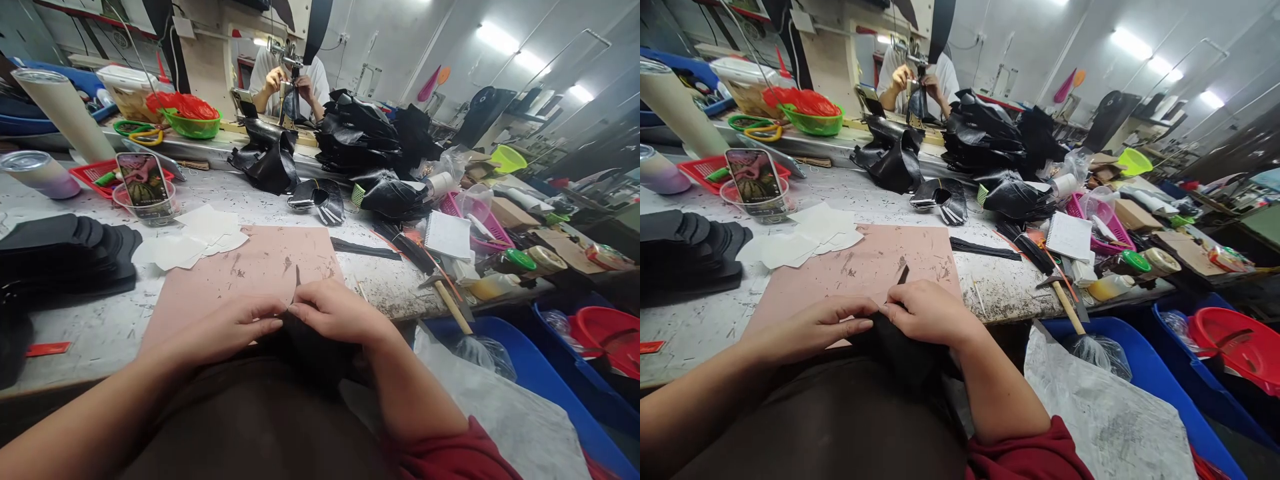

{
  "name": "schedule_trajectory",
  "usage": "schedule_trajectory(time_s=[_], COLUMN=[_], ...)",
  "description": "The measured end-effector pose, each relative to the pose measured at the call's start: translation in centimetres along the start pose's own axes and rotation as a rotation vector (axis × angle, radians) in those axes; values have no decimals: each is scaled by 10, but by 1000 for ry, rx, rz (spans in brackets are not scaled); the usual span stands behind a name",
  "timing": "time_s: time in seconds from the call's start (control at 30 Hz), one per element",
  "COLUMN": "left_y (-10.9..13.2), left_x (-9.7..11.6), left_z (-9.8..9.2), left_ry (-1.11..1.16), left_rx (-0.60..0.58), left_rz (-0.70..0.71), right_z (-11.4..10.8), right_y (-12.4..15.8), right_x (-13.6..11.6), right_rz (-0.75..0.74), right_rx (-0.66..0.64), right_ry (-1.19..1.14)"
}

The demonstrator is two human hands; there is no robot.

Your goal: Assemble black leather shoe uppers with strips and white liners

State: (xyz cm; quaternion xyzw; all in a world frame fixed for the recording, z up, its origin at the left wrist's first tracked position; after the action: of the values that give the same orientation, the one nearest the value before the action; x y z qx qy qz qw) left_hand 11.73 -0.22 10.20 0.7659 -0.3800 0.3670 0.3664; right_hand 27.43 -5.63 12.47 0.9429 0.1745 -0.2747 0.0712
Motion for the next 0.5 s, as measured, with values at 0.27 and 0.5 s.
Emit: schedule_trajectory(time_s=[0.27,0.5], left_y=[-5,-4], left_x=[8,3], left_z=[-4,-3], left_ry=[-191,-133], left_rx=[42,53], left_rz=[20,1], right_z=[-3,-9], right_y=[3,8], right_x=[-4,3], right_rz=[15,-14], right_rx=[75,144], right_ry=[28,-27])
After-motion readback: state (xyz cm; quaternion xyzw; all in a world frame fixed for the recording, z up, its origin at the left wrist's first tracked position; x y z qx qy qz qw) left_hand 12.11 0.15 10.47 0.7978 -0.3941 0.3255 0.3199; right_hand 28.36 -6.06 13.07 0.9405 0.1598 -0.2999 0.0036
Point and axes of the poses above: each hand's wrist, its own y-axis away from the middle knuckle, its own z-axis out of the palm, x = y × z, the point moved 2 cm from there along -y, towards the middle knuckle, and after that the axes turned 3 degrees about -z, right-handed, at the moved point
